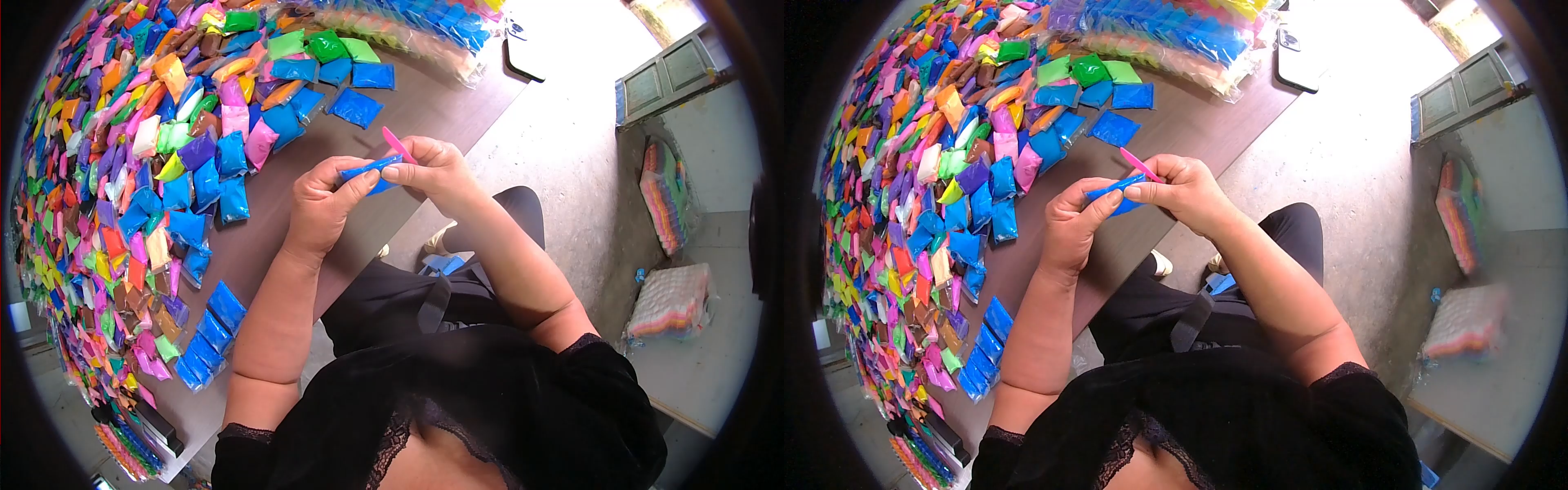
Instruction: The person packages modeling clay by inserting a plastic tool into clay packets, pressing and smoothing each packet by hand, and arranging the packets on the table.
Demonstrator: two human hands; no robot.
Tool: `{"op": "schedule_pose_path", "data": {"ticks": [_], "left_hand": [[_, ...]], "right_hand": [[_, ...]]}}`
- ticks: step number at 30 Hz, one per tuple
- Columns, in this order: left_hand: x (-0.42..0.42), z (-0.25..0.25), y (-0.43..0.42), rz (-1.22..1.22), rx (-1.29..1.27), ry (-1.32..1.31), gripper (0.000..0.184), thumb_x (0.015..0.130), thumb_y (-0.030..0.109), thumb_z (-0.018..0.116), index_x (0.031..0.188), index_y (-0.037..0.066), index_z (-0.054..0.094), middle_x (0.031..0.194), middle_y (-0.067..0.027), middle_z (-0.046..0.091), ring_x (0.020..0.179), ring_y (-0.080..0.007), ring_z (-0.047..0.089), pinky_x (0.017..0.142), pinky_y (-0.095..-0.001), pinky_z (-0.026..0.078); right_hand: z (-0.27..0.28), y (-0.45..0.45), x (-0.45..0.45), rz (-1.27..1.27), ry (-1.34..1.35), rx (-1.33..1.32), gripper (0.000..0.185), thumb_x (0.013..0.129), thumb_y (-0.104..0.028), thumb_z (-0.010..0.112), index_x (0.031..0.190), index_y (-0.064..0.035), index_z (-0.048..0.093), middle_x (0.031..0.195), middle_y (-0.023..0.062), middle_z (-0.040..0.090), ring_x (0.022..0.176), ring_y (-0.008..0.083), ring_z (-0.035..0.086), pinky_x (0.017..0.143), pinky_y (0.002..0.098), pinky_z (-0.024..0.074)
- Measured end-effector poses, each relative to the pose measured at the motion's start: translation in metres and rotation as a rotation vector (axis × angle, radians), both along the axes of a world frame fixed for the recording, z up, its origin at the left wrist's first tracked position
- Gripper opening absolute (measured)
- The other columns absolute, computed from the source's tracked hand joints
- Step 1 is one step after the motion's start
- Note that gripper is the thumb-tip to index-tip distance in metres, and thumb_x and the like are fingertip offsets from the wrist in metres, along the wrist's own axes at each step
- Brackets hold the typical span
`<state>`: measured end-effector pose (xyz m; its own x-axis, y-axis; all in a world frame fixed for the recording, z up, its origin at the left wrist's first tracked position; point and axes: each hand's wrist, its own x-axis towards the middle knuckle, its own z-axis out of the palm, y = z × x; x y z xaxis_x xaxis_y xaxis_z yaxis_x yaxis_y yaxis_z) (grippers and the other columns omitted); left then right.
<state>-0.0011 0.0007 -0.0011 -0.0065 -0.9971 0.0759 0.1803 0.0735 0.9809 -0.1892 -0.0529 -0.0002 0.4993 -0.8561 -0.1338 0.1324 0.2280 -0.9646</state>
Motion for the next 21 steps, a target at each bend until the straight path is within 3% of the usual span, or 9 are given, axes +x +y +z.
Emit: {"op": "schedule_pose_path", "data": {"ticks": [14, 21], "left_hand": [[-0.0027, 0.0026, 0.0013, 0.014, 0.056, 0.041, 0.016, 0.089, 0.009, 0.072, 0.103, 0.001, 0.07, 0.092, -0.001, 0.069, 0.084, -0.0056, 0.061, 0.076, -0.0217, 0.049], [0.0018, -0.0008, 0.0003, -0.003, 0.073, 0.038, 0.016, 0.09, 0.009, 0.071, 0.103, 0.0, 0.07, 0.094, -0.002, 0.07, 0.084, -0.0058, 0.061, 0.077, -0.0221, 0.05]], "right_hand": [[-0.0056, -0.0004, -0.0005, -0.033, -0.006, 0.014, 0.015, 0.085, -0.016, 0.078, 0.092, -0.0051, 0.07, 0.064, -0.0083, 0.052, 0.054, 0.0005, 0.041, 0.047, 0.0197, 0.0294], [-0.0045, -0.0012, -0.0022, -0.013, -0.051, 0.075, 0.02, 0.087, -0.023, 0.076, 0.093, -0.0048, 0.07, 0.063, -0.008, 0.052, 0.053, 0.0007, 0.041, 0.046, 0.0201, 0.0294]]}}
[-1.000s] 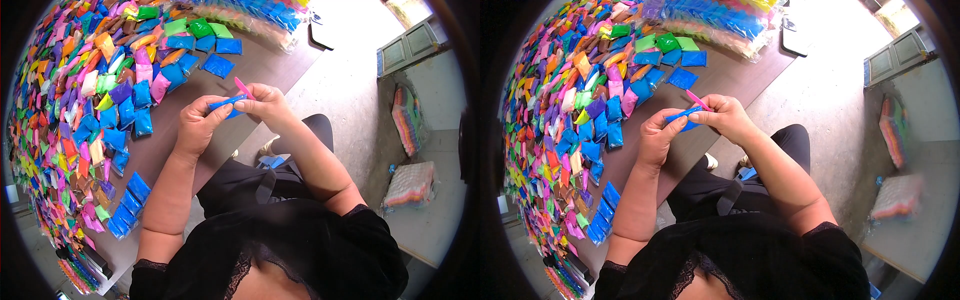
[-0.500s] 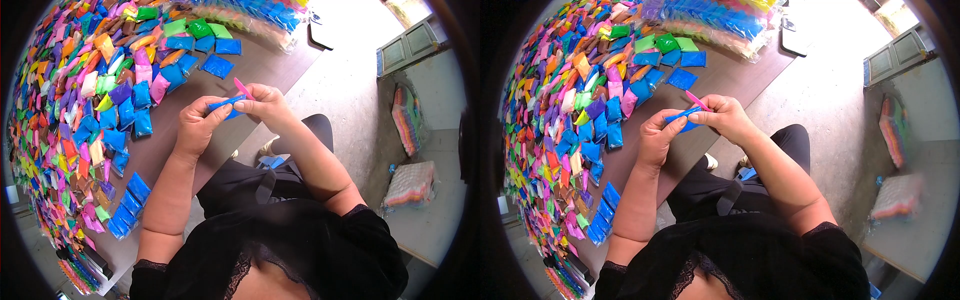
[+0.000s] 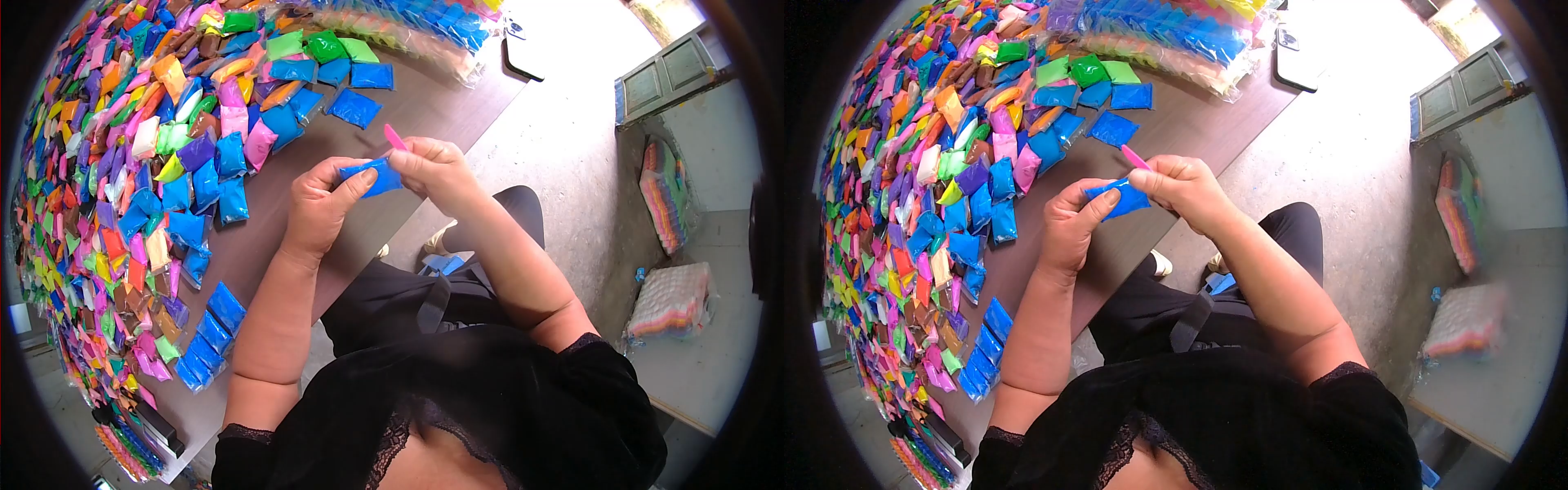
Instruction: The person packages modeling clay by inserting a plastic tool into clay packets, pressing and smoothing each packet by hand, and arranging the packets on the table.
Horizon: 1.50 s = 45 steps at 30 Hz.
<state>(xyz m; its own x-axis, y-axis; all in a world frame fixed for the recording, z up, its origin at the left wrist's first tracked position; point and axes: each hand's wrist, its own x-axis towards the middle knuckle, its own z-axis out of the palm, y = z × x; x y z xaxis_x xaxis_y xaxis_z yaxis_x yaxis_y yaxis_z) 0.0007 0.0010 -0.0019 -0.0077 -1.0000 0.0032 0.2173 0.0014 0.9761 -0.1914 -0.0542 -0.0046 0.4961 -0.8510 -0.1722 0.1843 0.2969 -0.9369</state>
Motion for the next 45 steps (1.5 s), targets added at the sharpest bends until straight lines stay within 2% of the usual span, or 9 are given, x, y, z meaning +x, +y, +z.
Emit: {"op": "schedule_pose_path", "data": {"ticks": [13, 16, 19, 20, 22, 24, 28, 30, 45], "left_hand": [[0.001, -0.003, -0.002, 0.097, 0.023, 0.042, 0.04, 0.101, 0.036, 0.056, 0.113, -0.001, 0.066, 0.101, -0.0066, 0.068, 0.091, -0.0112, 0.063, 0.079, -0.0261, 0.053], [-0.004, 0.014, -0.002, 0.145, 0.115, 0.461, 0.039, 0.1, 0.031, 0.058, 0.124, 0.0, 0.059, 0.111, -0.0087, 0.066, 0.099, -0.0152, 0.064, 0.09, -0.0321, 0.052], [0.0, -0.024, -0.004, -0.049, 0.04, 0.479, 0.038, 0.099, 0.025, 0.061, 0.128, 0.001, 0.055, 0.117, -0.0109, 0.064, 0.103, -0.0187, 0.064, 0.099, -0.0379, 0.05], [-0.015, 0.003, 0.0, 0.0, 0.032, 0.412, 0.031, 0.097, 0.02, 0.064, 0.122, 0.003, 0.058, 0.117, -0.0111, 0.065, 0.105, -0.0187, 0.064, 0.098, -0.039, 0.05], [-0.015, 0.001, 0.0, 0.031, 0.025, 0.411, 0.033, 0.097, 0.02, 0.064, 0.124, 0.003, 0.056, 0.117, -0.0125, 0.065, 0.105, -0.0204, 0.064, 0.097, -0.0402, 0.051], [-0.012, 0.001, -0.001, 0.06, 0.018, 0.409, 0.036, 0.096, 0.021, 0.064, 0.125, 0.002, 0.055, 0.117, -0.0139, 0.065, 0.106, -0.0222, 0.065, 0.096, -0.0414, 0.052], [-0.001, 0.007, -0.001, 0.021, 0.121, 0.142, 0.027, 0.092, 0.016, 0.069, 0.115, 0.002, 0.063, 0.097, -0.007, 0.069, 0.085, -0.0134, 0.066, 0.074, -0.0272, 0.052], [-0.002, 0.015, 0.002, -0.072, 0.213, -0.105, 0.019, 0.089, 0.013, 0.071, 0.104, 0.002, 0.067, 0.084, 0.0, 0.067, 0.073, -0.0054, 0.059, 0.063, -0.0215, 0.047], [-0.002, 0.012, 0.004, -0.004, 0.138, -0.164, 0.017, 0.084, 0.009, 0.077, 0.097, 0.001, 0.071, 0.088, 0.0003, 0.068, 0.078, -0.0036, 0.059, 0.069, -0.02, 0.048]], "right_hand": [[0.001, -0.002, 0.002, 0.153, 0.118, -0.12, 0.019, 0.086, -0.022, 0.076, 0.09, -0.0045, 0.07, 0.066, -0.0064, 0.054, 0.057, 0.0017, 0.044, 0.049, 0.0201, 0.0319], [0.003, 0.0, 0.002, -0.007, 0.029, 0.03, 0.018, 0.087, -0.021, 0.075, 0.089, -0.0038, 0.07, 0.067, -0.0063, 0.055, 0.058, 0.0018, 0.044, 0.05, 0.0209, 0.0327], [0.009, 0.005, 0.009, -0.13, 0.02, 0.076, 0.017, 0.089, -0.021, 0.073, 0.09, -0.0041, 0.07, 0.066, -0.0064, 0.054, 0.057, 0.0018, 0.044, 0.049, 0.0212, 0.0317], [0.003, 0.004, 0.011, -0.129, 0.021, 0.076, 0.017, 0.089, -0.021, 0.073, 0.09, -0.0041, 0.07, 0.066, -0.0064, 0.054, 0.057, 0.0018, 0.044, 0.049, 0.0212, 0.0317], [-0.016, 0.002, 0.012, -0.048, 0.14, -0.431, 0.017, 0.09, -0.021, 0.074, 0.092, -0.0042, 0.071, 0.067, -0.0063, 0.056, 0.052, 0.0018, 0.043, 0.045, 0.0207, 0.0297], [-0.009, -0.001, 0.004, -0.01, 0.147, -0.246, 0.019, 0.089, -0.02, 0.075, 0.096, -0.0035, 0.07, 0.07, -0.0055, 0.057, 0.056, 0.0023, 0.046, 0.048, 0.0209, 0.0331], [0.006, 0.0, 0.001, -0.099, -0.061, 0.098, 0.025, 0.086, -0.018, 0.078, 0.104, -0.002, 0.069, 0.077, -0.0053, 0.06, 0.063, 0.0036, 0.05, 0.053, 0.0215, 0.0386], [0.008, 0.003, 0.005, -0.065, -0.015, 0.022, 0.026, 0.086, -0.017, 0.078, 0.104, -0.0024, 0.068, 0.076, -0.0059, 0.059, 0.061, 0.0032, 0.049, 0.051, 0.0211, 0.0372], [0.004, 0.001, 0.004, 0.008, 0.05, -0.047, 0.013, 0.089, -0.015, 0.074, 0.096, -0.0053, 0.069, 0.066, -0.0077, 0.054, 0.053, 0.0008, 0.042, 0.047, 0.0193, 0.0294]]}}
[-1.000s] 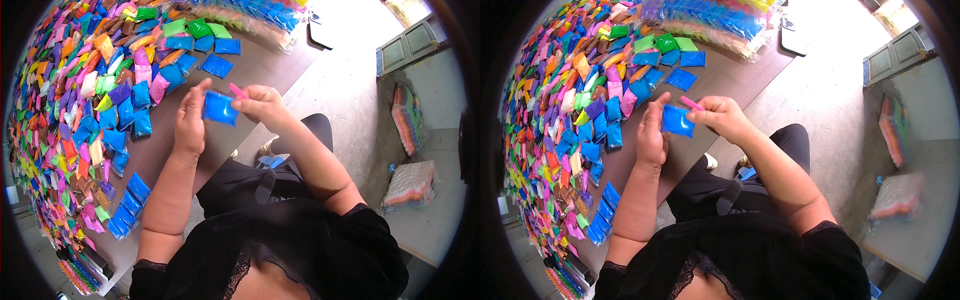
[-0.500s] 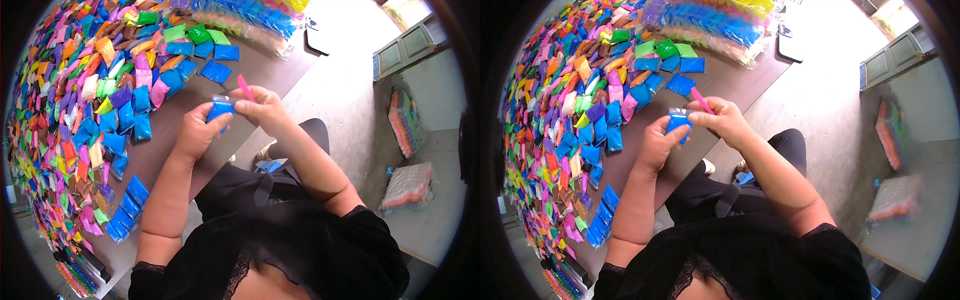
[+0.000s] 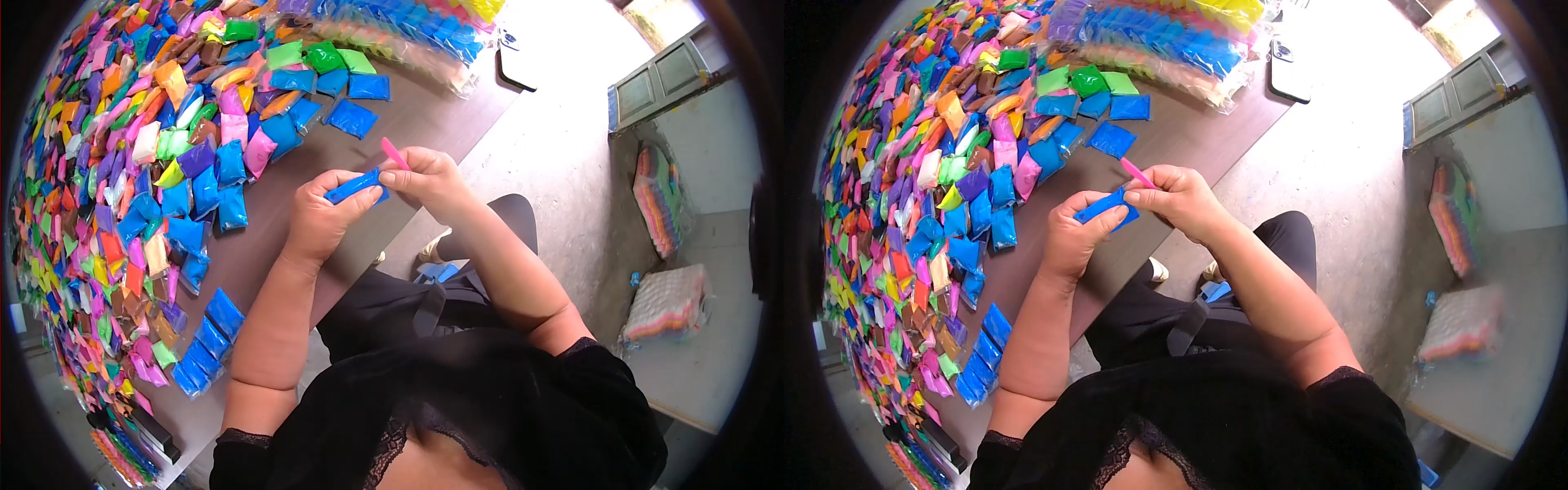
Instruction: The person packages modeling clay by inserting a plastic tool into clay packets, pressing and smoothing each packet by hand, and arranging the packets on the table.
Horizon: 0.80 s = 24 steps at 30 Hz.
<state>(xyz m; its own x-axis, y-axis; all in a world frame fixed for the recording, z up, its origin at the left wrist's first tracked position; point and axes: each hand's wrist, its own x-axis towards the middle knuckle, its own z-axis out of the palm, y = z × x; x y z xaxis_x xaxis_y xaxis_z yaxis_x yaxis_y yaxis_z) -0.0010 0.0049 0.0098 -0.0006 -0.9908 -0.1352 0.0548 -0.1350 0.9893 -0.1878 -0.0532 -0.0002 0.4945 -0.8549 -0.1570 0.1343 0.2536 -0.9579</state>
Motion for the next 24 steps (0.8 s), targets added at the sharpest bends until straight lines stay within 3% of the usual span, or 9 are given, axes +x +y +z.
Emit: {"op": "schedule_pose_path", "data": {"ticks": [3, 13, 15, 17, 20, 24], "left_hand": [[-0.003, -0.007, -0.001, 0.027, -0.088, 0.058, 0.018, 0.085, 0.009, 0.076, 0.099, 0.001, 0.07, 0.09, -0.001, 0.069, 0.081, -0.0051, 0.061, 0.073, -0.021, 0.05], [-0.003, -0.008, -0.002, 0.07, -0.046, 0.184, 0.025, 0.089, 0.014, 0.074, 0.108, -0.002, 0.068, 0.098, -0.0044, 0.069, 0.089, -0.0093, 0.064, 0.081, -0.0238, 0.052], [-0.003, 0.006, -0.003, 0.013, 0.116, 0.489, 0.031, 0.09, 0.016, 0.073, 0.114, -0.002, 0.065, 0.104, -0.0059, 0.068, 0.095, -0.0108, 0.064, 0.083, -0.0254, 0.053], [-0.006, -0.002, -0.003, 0.016, 0.031, 0.475, 0.032, 0.09, 0.015, 0.073, 0.115, -0.002, 0.064, 0.106, -0.0064, 0.067, 0.097, -0.0111, 0.063, 0.084, -0.0264, 0.053], [-0.006, -0.014, -0.004, 0.037, -0.08, 0.411, 0.032, 0.091, 0.014, 0.071, 0.117, -0.002, 0.063, 0.107, -0.007, 0.067, 0.098, -0.0117, 0.064, 0.085, -0.0276, 0.054], [-0.003, -0.014, -0.003, 0.045, -0.112, 0.326, 0.031, 0.091, 0.014, 0.071, 0.116, -0.003, 0.064, 0.103, -0.0073, 0.068, 0.091, -0.0118, 0.065, 0.083, -0.0267, 0.055]], "right_hand": [[-0.005, -0.002, -0.002, 0.021, -0.045, 0.032, 0.012, 0.091, -0.015, 0.072, 0.098, -0.0053, 0.069, 0.067, -0.0073, 0.054, 0.054, 0.0011, 0.042, 0.047, 0.0195, 0.0303], [-0.008, 0.001, 0.002, -0.02, -0.085, 0.038, 0.01, 0.093, -0.015, 0.069, 0.098, -0.006, 0.066, 0.066, -0.0071, 0.052, 0.054, 0.0013, 0.042, 0.047, 0.0195, 0.0302], [-0.012, -0.001, 0.003, -0.045, -0.092, 0.049, 0.011, 0.094, -0.015, 0.068, 0.099, -0.0059, 0.065, 0.066, -0.0068, 0.052, 0.054, 0.0014, 0.042, 0.047, 0.0195, 0.0303], [-0.013, -0.002, 0.002, -0.129, -0.218, 0.082, 0.012, 0.094, -0.014, 0.068, 0.102, -0.0053, 0.065, 0.068, -0.0061, 0.053, 0.054, 0.0018, 0.043, 0.047, 0.0197, 0.0302], [-0.014, -0.002, -0.005, -0.009, -0.203, 0.082, 0.015, 0.093, -0.014, 0.068, 0.105, -0.0043, 0.064, 0.072, -0.0058, 0.056, 0.058, 0.002, 0.046, 0.049, 0.02, 0.0335], [-0.005, 0.003, 0.002, -0.054, -0.111, -0.056, 0.015, 0.092, -0.015, 0.07, 0.102, -0.0047, 0.066, 0.074, -0.0064, 0.058, 0.062, 0.0018, 0.048, 0.052, 0.0196, 0.0367]]}}
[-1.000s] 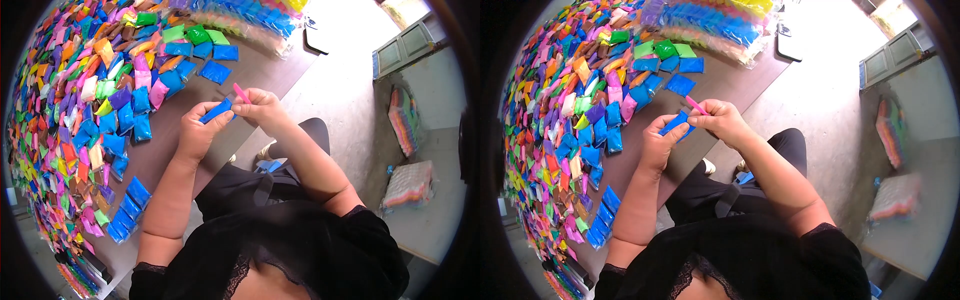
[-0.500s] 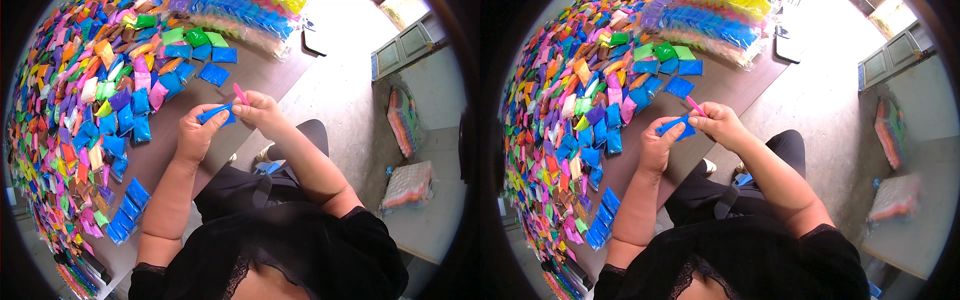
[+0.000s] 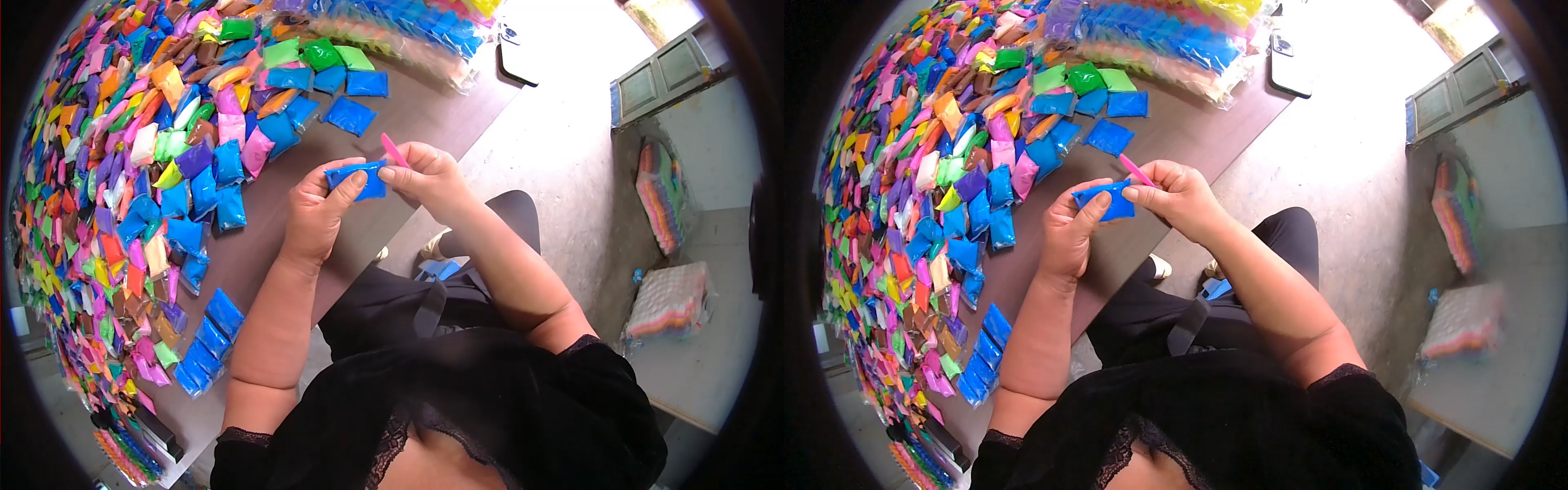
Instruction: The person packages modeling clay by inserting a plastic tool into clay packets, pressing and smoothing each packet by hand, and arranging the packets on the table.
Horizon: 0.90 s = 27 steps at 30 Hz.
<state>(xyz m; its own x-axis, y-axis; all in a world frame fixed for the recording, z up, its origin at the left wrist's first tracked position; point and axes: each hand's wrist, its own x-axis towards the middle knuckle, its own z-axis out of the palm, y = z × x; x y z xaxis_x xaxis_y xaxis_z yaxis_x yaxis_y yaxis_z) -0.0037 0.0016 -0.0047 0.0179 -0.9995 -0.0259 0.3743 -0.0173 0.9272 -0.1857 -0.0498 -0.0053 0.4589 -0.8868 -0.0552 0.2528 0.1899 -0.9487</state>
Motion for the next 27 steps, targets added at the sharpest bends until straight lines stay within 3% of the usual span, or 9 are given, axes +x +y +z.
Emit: {"op": "schedule_pose_path", "data": {"ticks": [5, 27], "left_hand": [[0.0005, 0.0036, 0.001, 0.02, 0.012, -0.043, 0.03, 0.092, 0.017, 0.071, 0.113, -0.003, 0.066, 0.098, -0.0068, 0.069, 0.085, -0.0111, 0.065, 0.079, -0.0253, 0.055], [-0.0002, 0.0064, 0.0011, 0.033, 0.062, -0.059, 0.039, 0.098, 0.033, 0.062, 0.109, -0.004, 0.069, 0.095, -0.0071, 0.07, 0.084, -0.0109, 0.066, 0.077, -0.0266, 0.054]], "right_hand": [[0.0002, -0.0029, -0.0041, 0.048, 0.123, 0.061, 0.013, 0.09, -0.018, 0.074, 0.093, -0.0059, 0.068, 0.071, -0.0083, 0.056, 0.063, 0.0012, 0.046, 0.055, 0.0192, 0.0364], [-0.0034, -0.0014, -0.0038, 0.033, 0.11, -0.007, 0.013, 0.089, -0.018, 0.074, 0.091, -0.0062, 0.068, 0.07, -0.0089, 0.054, 0.063, 0.0009, 0.045, 0.055, 0.0192, 0.0352]]}}
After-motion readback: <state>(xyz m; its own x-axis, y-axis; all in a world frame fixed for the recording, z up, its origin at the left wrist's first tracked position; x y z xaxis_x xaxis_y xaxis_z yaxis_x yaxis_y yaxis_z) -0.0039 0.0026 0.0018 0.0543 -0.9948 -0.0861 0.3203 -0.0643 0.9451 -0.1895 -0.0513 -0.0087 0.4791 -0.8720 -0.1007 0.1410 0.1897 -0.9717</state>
